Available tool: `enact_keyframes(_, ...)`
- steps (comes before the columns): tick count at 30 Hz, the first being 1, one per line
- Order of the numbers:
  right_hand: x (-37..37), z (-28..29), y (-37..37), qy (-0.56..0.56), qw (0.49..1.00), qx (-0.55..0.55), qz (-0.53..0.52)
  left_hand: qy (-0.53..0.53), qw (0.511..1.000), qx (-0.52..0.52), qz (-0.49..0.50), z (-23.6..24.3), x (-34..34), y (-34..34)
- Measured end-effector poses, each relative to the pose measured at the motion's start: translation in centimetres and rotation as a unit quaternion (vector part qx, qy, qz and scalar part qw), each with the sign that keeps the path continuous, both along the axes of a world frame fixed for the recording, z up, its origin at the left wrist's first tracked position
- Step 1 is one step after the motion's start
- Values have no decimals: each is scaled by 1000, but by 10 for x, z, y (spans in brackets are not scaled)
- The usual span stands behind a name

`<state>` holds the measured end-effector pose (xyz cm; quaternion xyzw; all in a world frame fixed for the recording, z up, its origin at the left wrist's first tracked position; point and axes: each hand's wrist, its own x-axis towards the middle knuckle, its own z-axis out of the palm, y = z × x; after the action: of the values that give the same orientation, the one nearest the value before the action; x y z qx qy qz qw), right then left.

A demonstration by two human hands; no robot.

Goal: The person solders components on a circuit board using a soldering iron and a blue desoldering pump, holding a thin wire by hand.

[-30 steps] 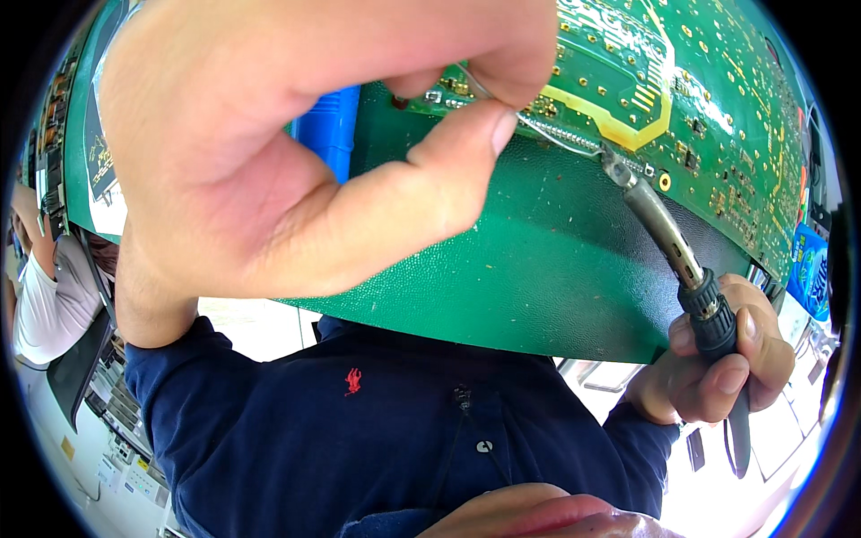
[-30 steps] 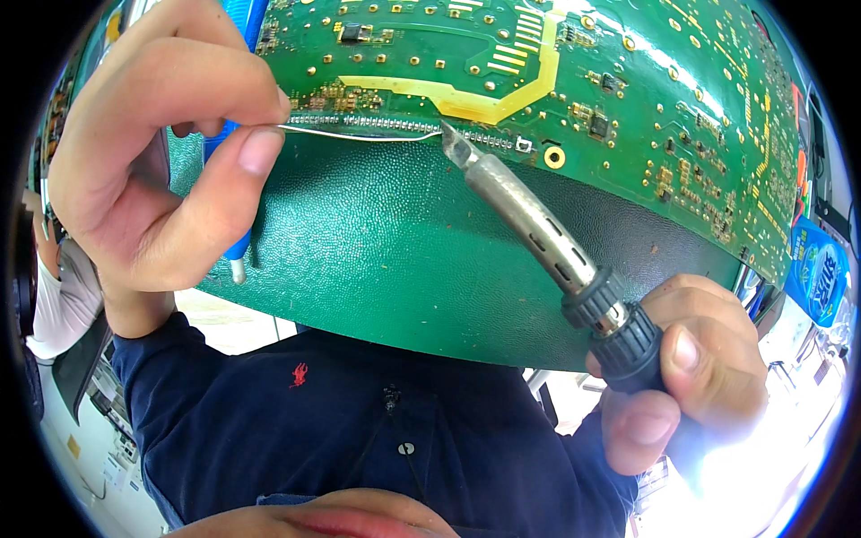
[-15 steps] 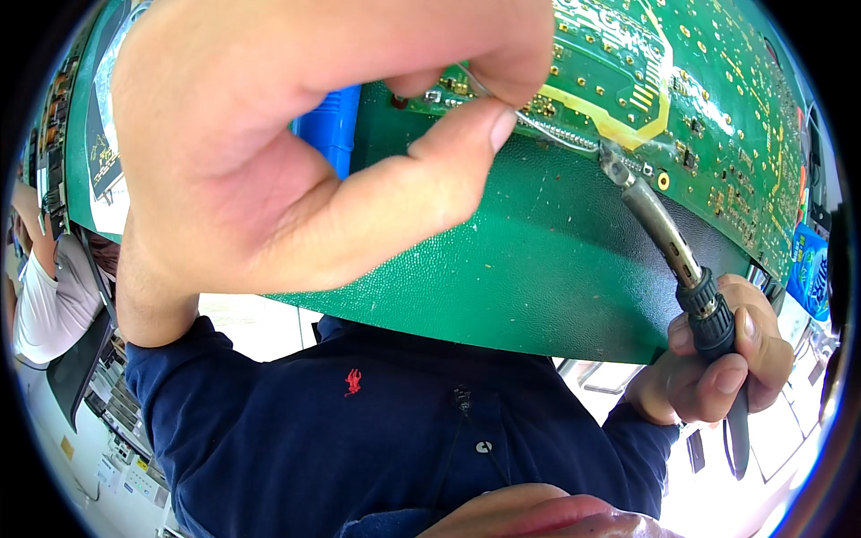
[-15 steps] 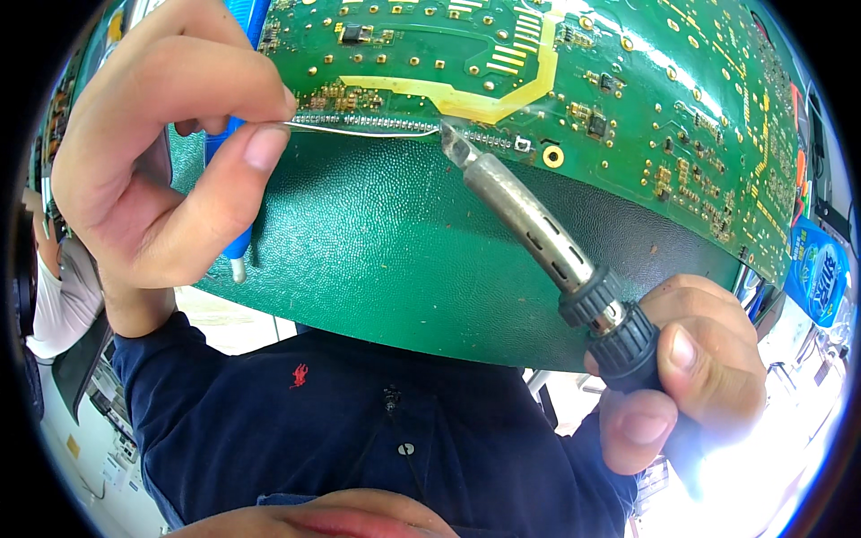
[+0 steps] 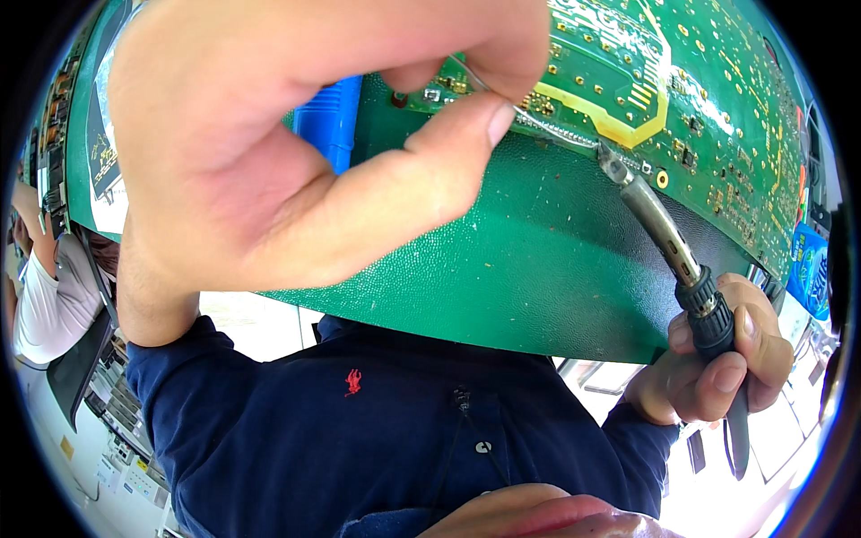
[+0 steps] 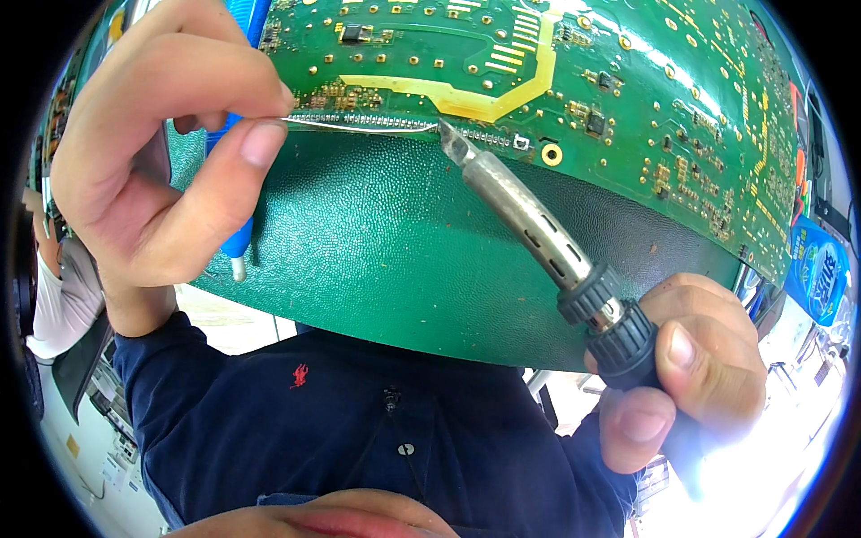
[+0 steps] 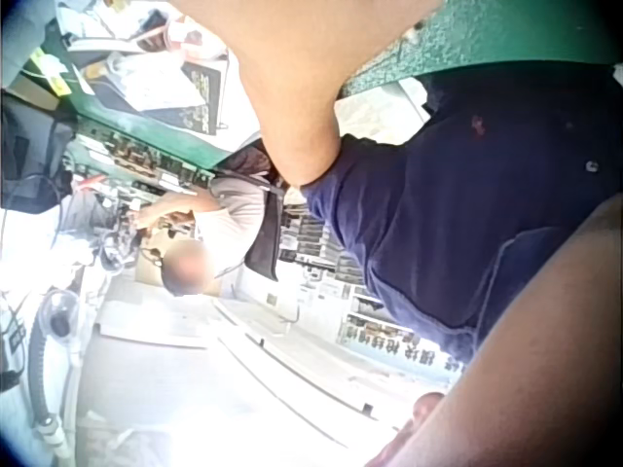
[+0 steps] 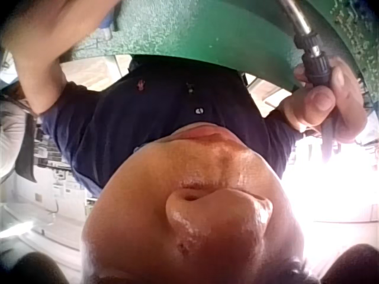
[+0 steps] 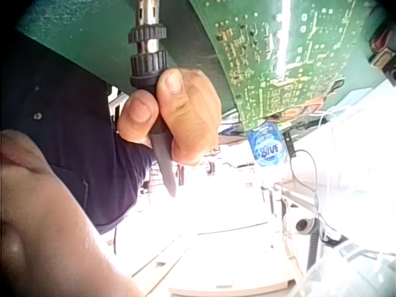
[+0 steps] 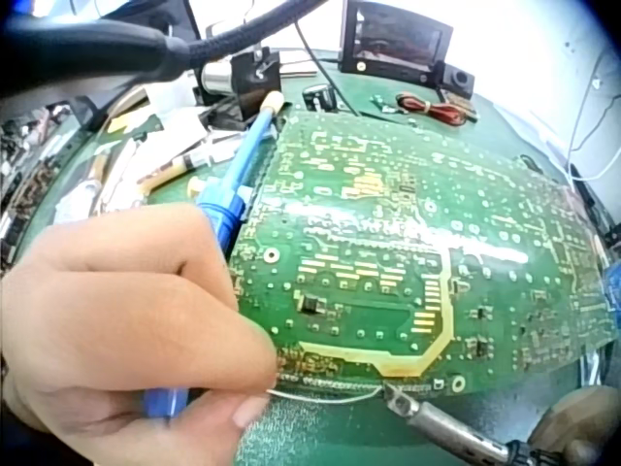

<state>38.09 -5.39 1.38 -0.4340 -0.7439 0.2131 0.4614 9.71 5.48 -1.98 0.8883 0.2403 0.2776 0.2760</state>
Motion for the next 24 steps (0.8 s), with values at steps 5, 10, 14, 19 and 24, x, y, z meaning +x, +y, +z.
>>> enact_keyframes(5, -1, 1, -1, 0, 1000, -7, -5, 1, 1000, 2, -2, 1, 0, 0)
enact_keyframes(10, -1, 2, -1, 2, 1000, -11, -9, 0, 1000, 3, -4, 0, 1, 2)
enact_keyframes(14, -1, 2, -1, 3, 1000, -6, -5, 1, 1000, 5, -1, 2, 1, 0)
enact_keyframes(19, 1, 0, 0, 2, 1000, -1, -6, 1, 1000, 4, -11, -1, 5, 4)
enact_keyframes(24, -1, 0, 1, -1, 1000, 3, 0, -1, 1000, 5, -5, 0, 1, 2)
